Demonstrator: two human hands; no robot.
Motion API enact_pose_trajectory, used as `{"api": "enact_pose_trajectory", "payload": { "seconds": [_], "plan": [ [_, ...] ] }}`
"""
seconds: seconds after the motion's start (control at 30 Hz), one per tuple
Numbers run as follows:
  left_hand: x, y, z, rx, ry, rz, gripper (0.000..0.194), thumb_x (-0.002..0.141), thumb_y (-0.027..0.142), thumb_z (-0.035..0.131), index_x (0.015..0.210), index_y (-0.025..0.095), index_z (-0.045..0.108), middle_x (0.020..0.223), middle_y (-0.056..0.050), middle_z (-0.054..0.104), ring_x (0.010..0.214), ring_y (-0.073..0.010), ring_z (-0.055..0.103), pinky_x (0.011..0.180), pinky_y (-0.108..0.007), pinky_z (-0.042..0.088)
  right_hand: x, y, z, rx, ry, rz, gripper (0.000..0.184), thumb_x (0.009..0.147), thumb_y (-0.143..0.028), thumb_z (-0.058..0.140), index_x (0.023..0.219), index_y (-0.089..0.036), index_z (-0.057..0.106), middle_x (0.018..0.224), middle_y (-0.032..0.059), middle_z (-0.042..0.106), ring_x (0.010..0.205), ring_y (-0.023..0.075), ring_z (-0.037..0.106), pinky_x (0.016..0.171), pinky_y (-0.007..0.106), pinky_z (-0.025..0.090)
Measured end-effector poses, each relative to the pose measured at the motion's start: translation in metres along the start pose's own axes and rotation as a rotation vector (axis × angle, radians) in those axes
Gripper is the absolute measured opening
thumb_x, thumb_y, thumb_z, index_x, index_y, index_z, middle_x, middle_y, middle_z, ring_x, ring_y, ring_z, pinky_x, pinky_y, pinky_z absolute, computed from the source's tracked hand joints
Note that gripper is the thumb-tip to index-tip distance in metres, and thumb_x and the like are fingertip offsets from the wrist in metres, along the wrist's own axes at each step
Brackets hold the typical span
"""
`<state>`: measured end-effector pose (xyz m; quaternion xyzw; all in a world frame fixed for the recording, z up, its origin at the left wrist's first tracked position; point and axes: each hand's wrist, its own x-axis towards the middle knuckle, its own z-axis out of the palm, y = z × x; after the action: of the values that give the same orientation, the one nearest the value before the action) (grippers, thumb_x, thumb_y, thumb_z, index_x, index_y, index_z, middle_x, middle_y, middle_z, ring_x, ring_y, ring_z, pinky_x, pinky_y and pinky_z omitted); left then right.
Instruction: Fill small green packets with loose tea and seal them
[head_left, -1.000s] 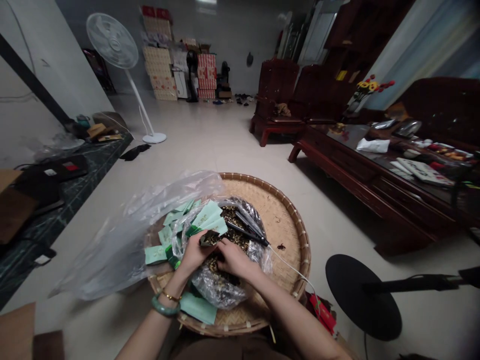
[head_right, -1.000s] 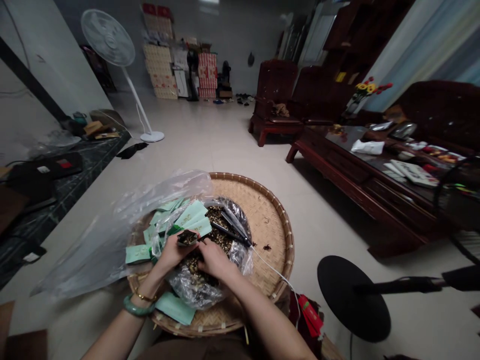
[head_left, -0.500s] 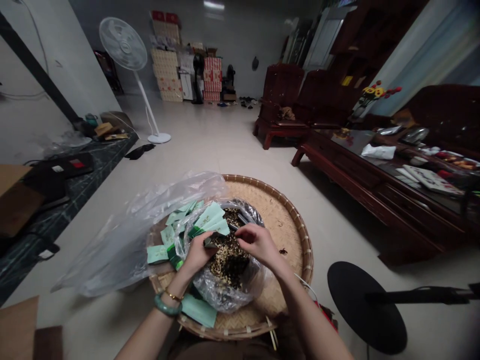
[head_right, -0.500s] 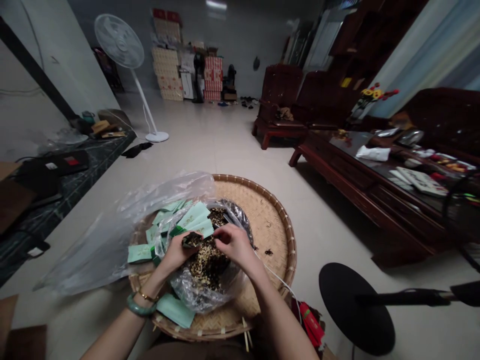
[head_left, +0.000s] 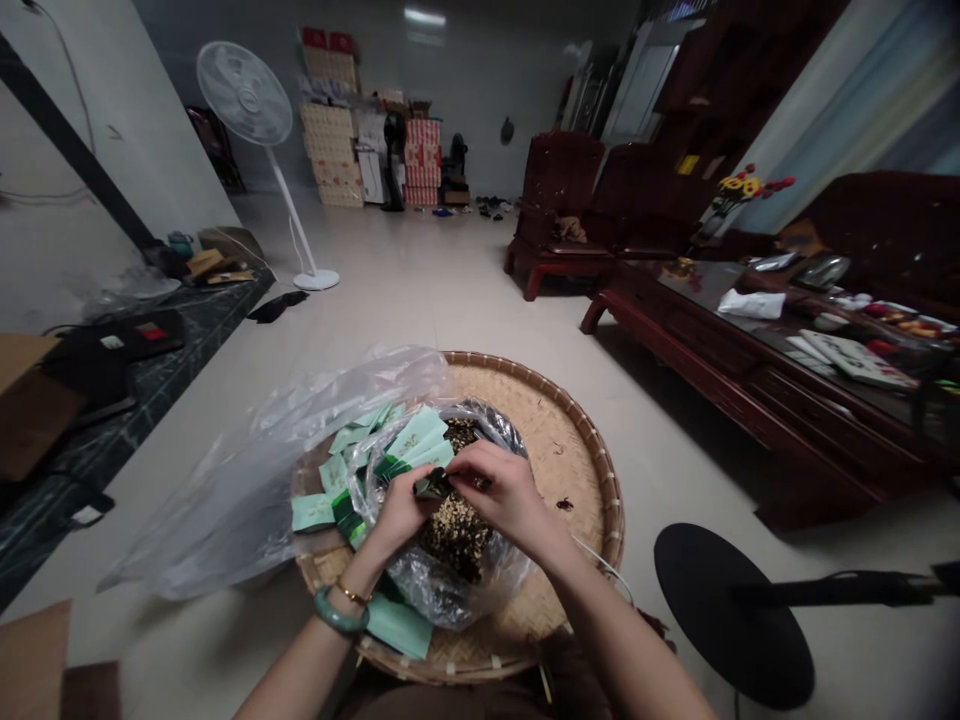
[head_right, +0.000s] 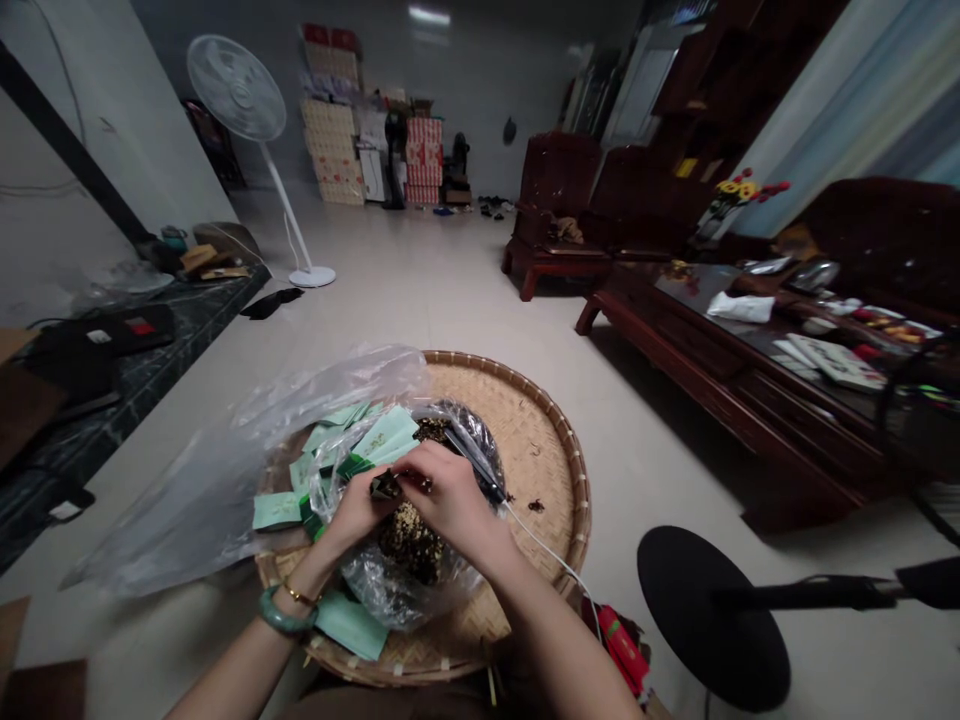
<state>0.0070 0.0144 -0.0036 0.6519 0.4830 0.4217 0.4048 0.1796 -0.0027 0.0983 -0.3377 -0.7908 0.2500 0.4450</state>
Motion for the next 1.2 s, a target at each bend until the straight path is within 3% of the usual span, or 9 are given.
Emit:
{"api": "enact_pose_trajectory", "payload": {
  "seconds": [0.2, 0.37, 0.5, 0.6, 0.7, 0.8, 0.93, 1.07, 1.2],
  "plan": [
    [-0.005, -0.005, -0.002, -0.041, 0.045, 0.079, 0.034, 0.063, 0.009, 0.062, 0.096, 0.015, 0.068, 0.095, -0.007, 0.072, 0.089, -0.0234, 0.064, 0.084, -0.034, 0.048, -0.005, -0.011, -0.005, 0.035, 0.136, -0.108, 0.014, 0.086, -0.012, 0.055, 0.088, -0.02, 0.066, 0.083, 0.0046, 0.066, 0.079, 0.0154, 0.062, 0.07, 0.03, 0.053],
    [-0.01, -0.007, -0.005, -0.049, 0.048, 0.164, 0.058, 0.064, 0.006, 0.064, 0.12, 0.018, 0.057, 0.1, -0.006, 0.071, 0.094, -0.0216, 0.065, 0.092, -0.036, 0.047, -0.015, -0.007, -0.01, -0.053, 0.12, -0.036, 0.02, 0.085, -0.011, 0.055, 0.098, -0.021, 0.066, 0.091, 0.0063, 0.065, 0.088, 0.0178, 0.061, 0.075, 0.033, 0.053],
    [-0.008, -0.002, -0.002, -0.022, 0.042, 0.171, 0.039, 0.067, 0.007, 0.061, 0.104, 0.015, 0.066, 0.101, -0.008, 0.072, 0.093, -0.0222, 0.065, 0.088, -0.035, 0.049, -0.017, -0.004, -0.009, -0.166, -0.116, -0.047, 0.044, 0.083, -0.011, 0.057, 0.124, -0.025, 0.055, 0.12, 0.0093, 0.056, 0.111, 0.0211, 0.053, 0.093, 0.04, 0.048],
    [-0.006, 0.001, 0.001, -0.018, 0.0, 0.163, 0.031, 0.067, 0.008, 0.061, 0.096, 0.014, 0.07, 0.099, -0.008, 0.073, 0.09, -0.0229, 0.066, 0.085, -0.034, 0.051, -0.014, -0.003, -0.007, -0.189, -0.22, -0.074, 0.031, 0.087, -0.013, 0.056, 0.115, -0.026, 0.062, 0.114, 0.0075, 0.06, 0.105, 0.0197, 0.055, 0.088, 0.037, 0.05],
    [-0.005, -0.002, 0.001, -0.001, -0.052, 0.128, 0.03, 0.066, 0.008, 0.063, 0.094, 0.014, 0.072, 0.094, -0.007, 0.074, 0.085, -0.023, 0.067, 0.08, -0.033, 0.052, -0.01, -0.001, -0.007, -0.154, -0.212, -0.066, 0.015, 0.089, -0.019, 0.057, 0.098, -0.022, 0.068, 0.095, 0.0063, 0.064, 0.089, 0.0178, 0.059, 0.077, 0.033, 0.052],
    [-0.005, -0.007, 0.0, 0.01, -0.076, 0.087, 0.032, 0.066, 0.006, 0.062, 0.094, 0.014, 0.072, 0.094, -0.007, 0.074, 0.086, -0.0233, 0.067, 0.081, -0.033, 0.051, -0.008, 0.002, -0.013, -0.059, -0.153, -0.004, 0.012, 0.089, -0.021, 0.057, 0.092, -0.021, 0.069, 0.089, 0.0053, 0.065, 0.081, 0.0158, 0.061, 0.072, 0.029, 0.052],
    [-0.004, -0.007, -0.003, -0.007, -0.037, 0.128, 0.03, 0.067, 0.007, 0.063, 0.093, 0.017, 0.072, 0.107, -0.009, 0.071, 0.1, -0.0243, 0.064, 0.093, -0.038, 0.047, -0.013, 0.008, -0.023, -0.03, -0.054, 0.148, 0.012, 0.088, -0.02, 0.058, 0.087, -0.02, 0.069, 0.083, 0.004, 0.065, 0.077, 0.015, 0.062, 0.069, 0.027, 0.05],
    [-0.002, -0.001, -0.004, -0.032, -0.023, 0.093, 0.024, 0.067, 0.013, 0.066, 0.09, 0.015, 0.071, 0.108, -0.01, 0.07, 0.099, -0.0248, 0.063, 0.093, -0.039, 0.045, -0.019, 0.014, -0.023, -0.09, -0.116, 0.261, 0.01, 0.084, -0.024, 0.062, 0.09, -0.021, 0.069, 0.093, 0.0055, 0.064, 0.08, 0.0159, 0.061, 0.069, 0.027, 0.05],
    [-0.001, 0.007, -0.001, -0.106, -0.166, -0.065, 0.021, 0.063, 0.021, 0.072, 0.082, 0.012, 0.07, 0.081, -0.006, 0.072, 0.076, -0.0211, 0.063, 0.073, -0.031, 0.05, -0.015, 0.02, -0.006, -0.062, -0.143, 0.217, 0.049, 0.073, -0.032, 0.075, 0.118, -0.022, 0.06, 0.109, 0.0085, 0.062, 0.086, 0.0174, 0.06, 0.075, 0.03, 0.05]
  ]
}}
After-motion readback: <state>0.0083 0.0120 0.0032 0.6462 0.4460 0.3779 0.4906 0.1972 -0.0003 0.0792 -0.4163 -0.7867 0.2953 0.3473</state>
